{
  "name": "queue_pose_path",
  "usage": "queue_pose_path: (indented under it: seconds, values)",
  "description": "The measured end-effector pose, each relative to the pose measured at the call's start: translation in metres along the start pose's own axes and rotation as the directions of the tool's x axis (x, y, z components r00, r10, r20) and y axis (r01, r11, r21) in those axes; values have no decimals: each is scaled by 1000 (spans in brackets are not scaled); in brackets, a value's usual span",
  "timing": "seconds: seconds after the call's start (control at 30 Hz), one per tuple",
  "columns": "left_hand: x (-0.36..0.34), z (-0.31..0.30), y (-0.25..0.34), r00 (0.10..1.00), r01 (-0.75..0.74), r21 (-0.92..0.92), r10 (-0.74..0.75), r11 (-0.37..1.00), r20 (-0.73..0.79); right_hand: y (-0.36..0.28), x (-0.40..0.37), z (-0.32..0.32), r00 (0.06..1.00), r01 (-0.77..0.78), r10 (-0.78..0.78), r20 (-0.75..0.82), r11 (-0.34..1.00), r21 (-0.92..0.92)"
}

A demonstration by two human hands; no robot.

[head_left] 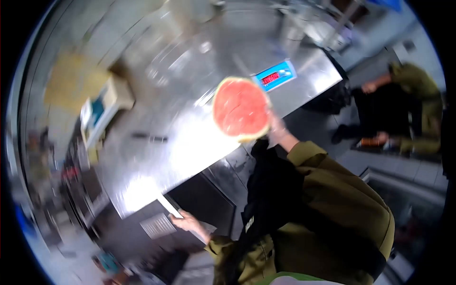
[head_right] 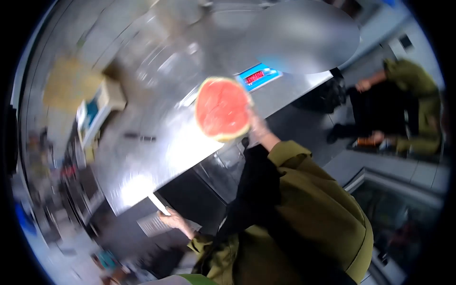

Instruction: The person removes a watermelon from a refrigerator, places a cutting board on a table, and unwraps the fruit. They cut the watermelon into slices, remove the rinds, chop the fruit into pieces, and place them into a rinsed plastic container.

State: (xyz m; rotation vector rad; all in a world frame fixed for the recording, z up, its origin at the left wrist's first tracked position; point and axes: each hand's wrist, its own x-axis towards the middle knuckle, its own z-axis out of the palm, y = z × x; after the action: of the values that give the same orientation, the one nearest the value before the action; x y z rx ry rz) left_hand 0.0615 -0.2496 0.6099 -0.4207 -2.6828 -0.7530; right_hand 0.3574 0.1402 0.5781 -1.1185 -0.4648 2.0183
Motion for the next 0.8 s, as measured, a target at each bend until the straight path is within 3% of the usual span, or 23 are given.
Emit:
queue_pose_path:
  seconds: [0.03, 0.07, 0.1, 0.13, 0.17, 0.2, 0.27, 0.33, 0.37, 0.47, 0.53, 0.57, 0.6, 0.63, 0.67, 0.7, 0.77, 0.8]
  values:
    - [-16, -21, -46, 998, 53, 275, -41, 960, -49, -1, 8, -15, 998, -11, 9, 70, 1000, 26]
    - [-42, -28, -98, 996, 94, 368, -90, 925, -28, -5, 19, -18, 990, -13, 6, 138, 999, 49]
    - [-69, -22, -139, 938, 280, 112, -296, 954, 180, -27, -2, 13, 997, -72, 71, -32, 997, -42]
    - [-92, -20, -161, 827, 476, -132, -391, 870, 404, -34, -11, 24, 995, -86, 82, -63, 993, -79]
    - [-117, -25, -133, 943, 239, 420, -313, 876, 116, -41, -20, 35, 991, -103, 92, -95, 988, -116]
    - [-117, -29, -132, 928, 289, 327, -347, 900, 135, -44, -10, 25, 996, -82, 84, 21, 991, -102]
    - [-92, -36, -139, 671, 529, 324, -620, 784, 407, -48, -1, 13, 981, -58, 86, 171, 985, -163]
    - [-103, -37, -110, 738, 523, 392, -633, 757, 236, -54, 3, 15, 949, -41, 94, 301, 983, -180]
    - [-102, -37, -93, 675, 587, 396, -697, 706, 241, -58, 2, 24, 928, -39, 98, 361, 985, -168]
    - [-133, -13, -67, 682, 592, 451, -713, 669, 163, -68, -4, 41, 867, -16, 114, 486, 979, -202]
    - [-148, -3, -31, 654, 627, 388, -727, 676, 209, -79, -16, 61, 829, 16, 139, 542, 962, -272]
    - [-142, -9, 11, 601, 686, 320, -757, 654, 258, -87, -8, 49, 819, -25, 210, 535, 943, -332]
    - [-152, 7, 22, 613, 684, 279, -738, 674, 282, -88, 5, 35, 808, -69, 274, 522, 923, -377]
    - [-164, 20, 36, 535, 758, 207, -772, 618, 345, -88, 9, 32, 798, -114, 328, 506, 906, -407]
    - [-175, 40, 52, 505, 789, 212, -804, 577, 313, -89, 14, 29, 799, -193, 376, 470, 899, -392]
    - [-186, 62, 58, 288, 929, 87, -850, 360, 442, -92, 11, 35, 798, -268, 421, 432, 889, -371]
    - [-175, 77, 112, 187, 979, -63, -743, 192, 642, -93, 14, 35, 778, -365, 479, 407, 872, -327]
    - [-172, 88, 136, 156, 980, -196, -684, 18, 713, -92, 20, 29, 760, -389, 495, 422, 866, -315]
